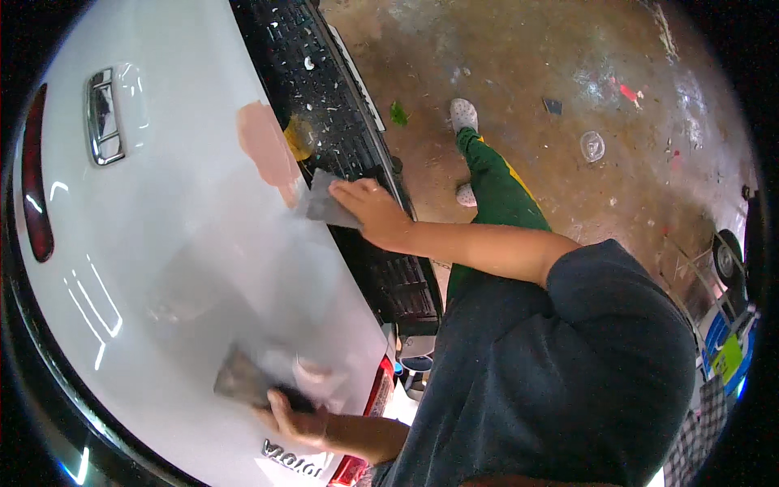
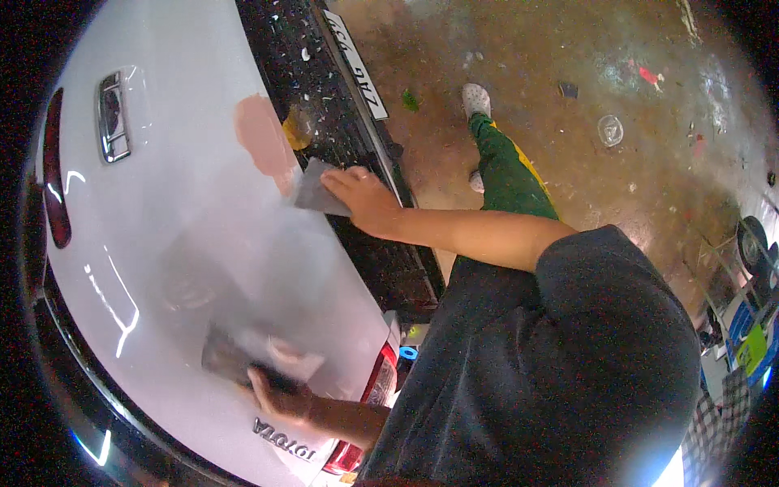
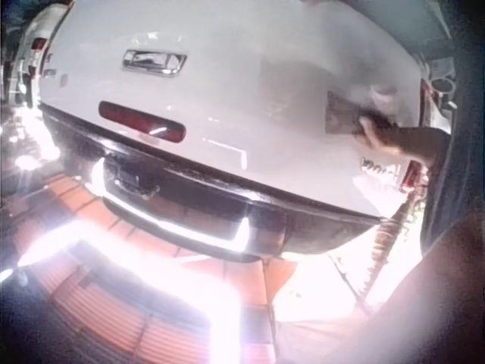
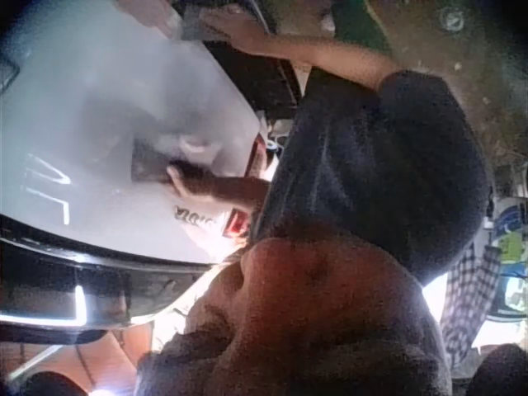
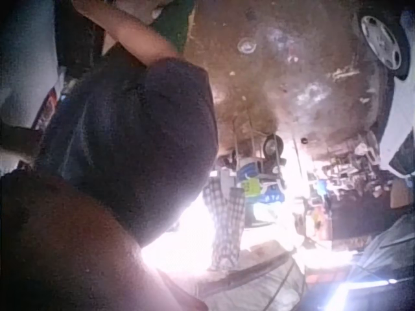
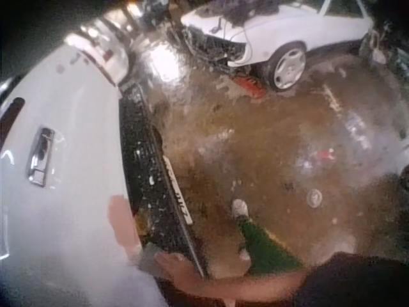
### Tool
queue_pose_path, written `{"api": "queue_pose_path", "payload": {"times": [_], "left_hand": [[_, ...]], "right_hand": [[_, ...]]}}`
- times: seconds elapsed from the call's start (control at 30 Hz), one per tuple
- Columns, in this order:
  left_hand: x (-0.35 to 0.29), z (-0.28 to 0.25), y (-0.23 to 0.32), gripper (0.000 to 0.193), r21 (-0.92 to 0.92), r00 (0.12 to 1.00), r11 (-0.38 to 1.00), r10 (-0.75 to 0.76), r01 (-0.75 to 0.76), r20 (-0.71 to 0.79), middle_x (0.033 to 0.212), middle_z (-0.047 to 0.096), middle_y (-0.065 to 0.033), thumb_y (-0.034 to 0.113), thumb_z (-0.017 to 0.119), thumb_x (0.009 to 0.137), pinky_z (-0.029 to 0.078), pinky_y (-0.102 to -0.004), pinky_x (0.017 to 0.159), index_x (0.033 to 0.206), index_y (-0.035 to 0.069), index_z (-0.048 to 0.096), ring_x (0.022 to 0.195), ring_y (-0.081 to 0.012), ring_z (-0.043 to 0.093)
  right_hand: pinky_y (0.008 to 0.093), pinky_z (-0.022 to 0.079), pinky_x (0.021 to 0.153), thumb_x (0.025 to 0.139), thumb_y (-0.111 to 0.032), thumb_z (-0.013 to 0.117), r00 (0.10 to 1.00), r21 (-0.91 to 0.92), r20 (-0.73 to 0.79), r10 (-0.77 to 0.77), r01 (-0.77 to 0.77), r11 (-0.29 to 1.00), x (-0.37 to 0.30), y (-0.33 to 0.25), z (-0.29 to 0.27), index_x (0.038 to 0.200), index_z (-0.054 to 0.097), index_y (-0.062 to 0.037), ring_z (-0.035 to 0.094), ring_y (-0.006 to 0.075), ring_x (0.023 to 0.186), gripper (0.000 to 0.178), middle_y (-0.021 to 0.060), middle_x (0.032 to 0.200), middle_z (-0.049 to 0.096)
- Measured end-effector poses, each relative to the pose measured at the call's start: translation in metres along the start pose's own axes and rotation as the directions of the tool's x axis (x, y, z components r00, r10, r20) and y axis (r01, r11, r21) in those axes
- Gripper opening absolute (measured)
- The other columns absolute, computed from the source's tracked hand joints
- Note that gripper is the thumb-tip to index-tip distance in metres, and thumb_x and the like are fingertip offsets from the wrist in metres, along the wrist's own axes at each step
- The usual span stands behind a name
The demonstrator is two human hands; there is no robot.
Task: The person prepares and applies body filler to a white vehicle using spatulas, mixing the filler on a palette before spreading it over areas of the car body.
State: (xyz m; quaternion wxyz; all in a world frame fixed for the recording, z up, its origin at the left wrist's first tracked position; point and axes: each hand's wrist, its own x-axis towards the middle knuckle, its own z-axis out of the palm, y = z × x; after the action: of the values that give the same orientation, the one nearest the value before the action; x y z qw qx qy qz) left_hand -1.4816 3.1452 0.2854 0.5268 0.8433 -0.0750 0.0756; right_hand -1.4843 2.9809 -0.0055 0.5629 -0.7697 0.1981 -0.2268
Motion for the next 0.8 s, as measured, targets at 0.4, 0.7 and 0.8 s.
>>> {"api": "queue_pose_path", "payload": {"times": [0.4,0.7,0.8], "left_hand": [[0.026,0.107,0.021,0.042,-0.006,0.915,0.980,-0.183,0.198,0.359,0.122,0.058,-0.0080,0.012,0.059,0.095,0.039,-0.0291,0.098,0.133,-0.004,0.050,0.107,-0.0170,0.052],[-0.003,0.130,0.022,0.043,-0.038,0.981,0.999,0.041,-0.034,0.191,0.125,0.057,-0.0133,0.013,0.056,0.098,0.046,-0.0332,0.097,0.135,-0.004,0.044,0.110,-0.0206,0.058],[-0.011,0.138,0.023,0.043,-0.070,0.983,0.996,0.074,-0.063,0.168,0.126,0.057,-0.0143,0.012,0.055,0.098,0.046,-0.0342,0.097,0.136,-0.004,0.042,0.112,-0.0218,0.058]], "right_hand": [[0.0438,0.047,0.097,0.089,-0.016,0.062,0.680,-0.164,0.059,-0.730,0.728,0.665,-0.023,-0.062,-0.179,0.120,0.069,-0.0192,0.050,0.0254,0.119,0.032,0.0016,0.135,0.058],[0.0412,0.048,0.094,0.086,-0.014,0.062,0.672,-0.247,0.057,-0.738,0.726,0.642,-0.021,-0.073,-0.184,0.119,0.070,-0.0182,0.049,0.0235,0.120,0.034,-0.0012,0.134,0.060],[0.0410,0.048,0.093,0.087,-0.014,0.061,0.676,-0.249,0.046,-0.736,0.721,0.647,-0.019,-0.076,-0.185,0.118,0.070,-0.0178,0.050,0.0234,0.120,0.033,-0.0015,0.133,0.060]]}}
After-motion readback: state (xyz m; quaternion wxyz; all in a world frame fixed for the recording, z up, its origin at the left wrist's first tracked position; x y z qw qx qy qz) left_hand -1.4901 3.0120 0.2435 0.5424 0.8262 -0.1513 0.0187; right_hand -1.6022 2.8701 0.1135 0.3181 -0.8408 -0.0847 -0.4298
